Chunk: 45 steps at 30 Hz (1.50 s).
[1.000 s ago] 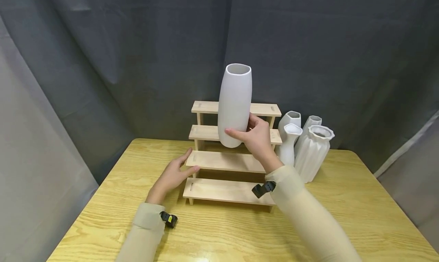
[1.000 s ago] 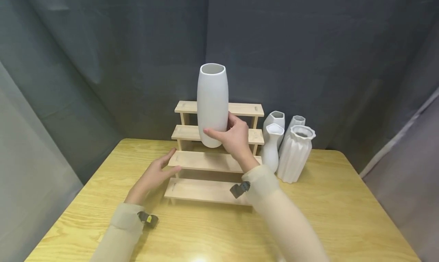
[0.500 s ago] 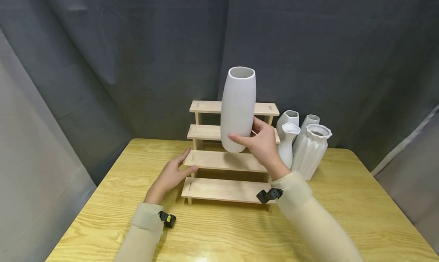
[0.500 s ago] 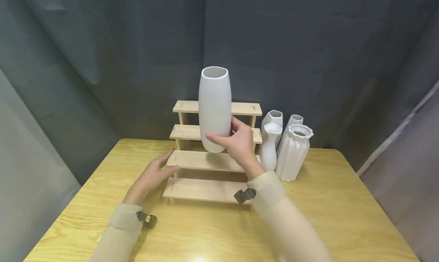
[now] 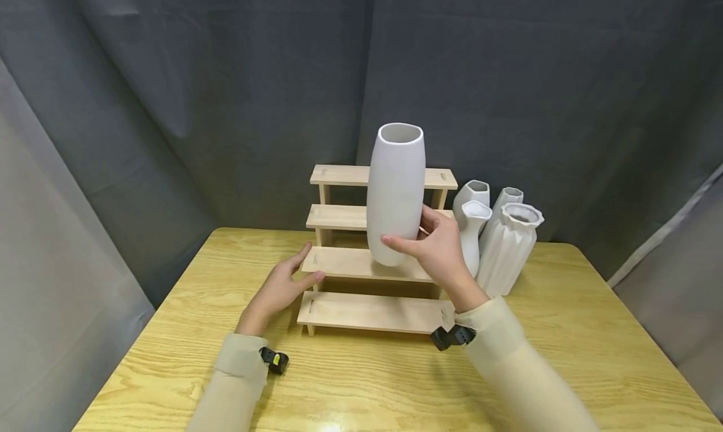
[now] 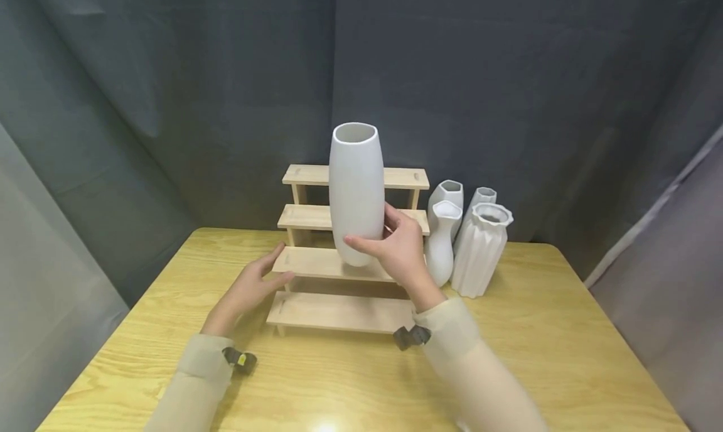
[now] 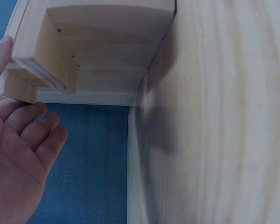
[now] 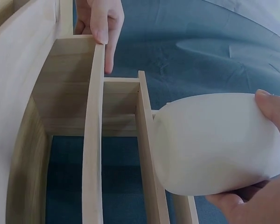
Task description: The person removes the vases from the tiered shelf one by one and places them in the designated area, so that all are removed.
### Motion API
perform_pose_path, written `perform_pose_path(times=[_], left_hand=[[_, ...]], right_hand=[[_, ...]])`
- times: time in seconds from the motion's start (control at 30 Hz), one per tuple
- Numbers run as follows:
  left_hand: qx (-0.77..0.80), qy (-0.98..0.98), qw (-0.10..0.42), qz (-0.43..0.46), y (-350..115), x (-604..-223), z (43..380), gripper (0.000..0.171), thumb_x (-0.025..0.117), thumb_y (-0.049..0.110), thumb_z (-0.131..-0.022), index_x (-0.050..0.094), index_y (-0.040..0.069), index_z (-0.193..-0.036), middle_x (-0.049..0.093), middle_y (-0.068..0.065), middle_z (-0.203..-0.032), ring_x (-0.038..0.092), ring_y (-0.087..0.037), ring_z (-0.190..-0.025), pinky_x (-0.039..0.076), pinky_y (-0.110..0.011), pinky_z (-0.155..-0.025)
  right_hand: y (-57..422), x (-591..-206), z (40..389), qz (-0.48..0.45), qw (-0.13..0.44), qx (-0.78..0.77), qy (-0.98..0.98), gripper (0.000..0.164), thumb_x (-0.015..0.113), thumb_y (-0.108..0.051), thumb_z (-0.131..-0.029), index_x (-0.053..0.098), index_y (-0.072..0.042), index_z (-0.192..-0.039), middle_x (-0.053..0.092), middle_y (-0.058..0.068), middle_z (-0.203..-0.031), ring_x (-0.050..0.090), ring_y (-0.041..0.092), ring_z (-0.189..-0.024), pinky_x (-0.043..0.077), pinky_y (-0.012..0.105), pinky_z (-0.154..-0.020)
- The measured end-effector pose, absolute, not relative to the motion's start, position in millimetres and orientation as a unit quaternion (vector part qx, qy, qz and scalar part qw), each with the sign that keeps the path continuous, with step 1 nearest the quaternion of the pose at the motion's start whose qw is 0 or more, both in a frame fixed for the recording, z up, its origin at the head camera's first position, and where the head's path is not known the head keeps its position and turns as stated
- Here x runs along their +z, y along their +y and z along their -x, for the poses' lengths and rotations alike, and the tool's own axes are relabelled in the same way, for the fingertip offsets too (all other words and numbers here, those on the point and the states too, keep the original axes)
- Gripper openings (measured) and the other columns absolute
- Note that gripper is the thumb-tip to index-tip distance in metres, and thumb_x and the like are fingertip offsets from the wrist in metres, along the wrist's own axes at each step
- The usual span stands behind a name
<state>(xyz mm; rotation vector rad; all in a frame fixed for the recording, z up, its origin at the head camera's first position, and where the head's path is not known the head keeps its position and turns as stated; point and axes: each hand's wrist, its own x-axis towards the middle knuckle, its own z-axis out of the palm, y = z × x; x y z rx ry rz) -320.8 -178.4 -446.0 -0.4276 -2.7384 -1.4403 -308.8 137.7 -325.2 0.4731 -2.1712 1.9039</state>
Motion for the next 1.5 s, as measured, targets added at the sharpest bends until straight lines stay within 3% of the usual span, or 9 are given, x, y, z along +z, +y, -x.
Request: perform_pose_path(times=[0.53,0.83,1.07,1.17,1.5], left_hand=[[-0.461,-0.878,0.005,0.13,-178,-447,319,0.086,0.062,0.064,-0.088,0.022,0.032,-0.158,0.022,0.001,-0.161,0.029,-0.035,-0.143,0.029,-0.051,-0.114],[-0.464,-0.875,0.009,0.136,-177,-447,318,0.087,0.062,0.061,-0.089,0.022,0.028,-0.158,0.022,0.0,-0.161,0.031,-0.037,-0.141,0.03,-0.05,-0.113],[-0.462,-0.878,0.013,0.127,-178,-445,319,0.088,0.062,0.064,-0.087,0.022,0.031,-0.158,0.021,0.003,-0.161,0.032,-0.033,-0.142,0.03,-0.046,-0.114],[-0.461,-0.877,0.013,0.134,-178,-445,319,0.088,0.062,0.063,-0.088,0.022,0.028,-0.158,0.021,-0.002,-0.162,0.031,-0.036,-0.142,0.03,-0.048,-0.114],[-0.458,-0.878,0.01,0.138,-177,-444,318,0.088,0.061,0.063,-0.088,0.022,0.028,-0.158,0.021,-0.003,-0.162,0.032,-0.036,-0.141,0.03,-0.05,-0.113]], right_hand=[[151,-336,287,-0.164,0.099,0.642,-0.743,0.074,0.094,-0.017,-0.067,0.06,-0.002,-0.131,0.066,0.012,-0.122,0.066,0.025,-0.107,0.055,0.031,-0.089],[161,-341,274,-0.161,0.091,0.655,-0.733,0.07,0.093,-0.009,-0.067,0.062,-0.002,-0.129,0.064,0.013,-0.123,0.065,0.028,-0.107,0.056,0.035,-0.086],[169,-346,266,-0.16,0.088,0.662,-0.727,0.069,0.092,-0.007,-0.067,0.062,-0.004,-0.129,0.063,0.012,-0.125,0.065,0.029,-0.108,0.057,0.037,-0.085],[172,-348,262,-0.154,0.084,0.667,-0.724,0.069,0.092,-0.005,-0.068,0.061,-0.003,-0.13,0.063,0.014,-0.125,0.066,0.029,-0.107,0.057,0.038,-0.083],[183,-352,249,-0.131,0.079,0.652,-0.742,0.069,0.091,-0.007,-0.07,0.059,-0.001,-0.13,0.062,0.017,-0.125,0.068,0.027,-0.103,0.058,0.034,-0.082]])
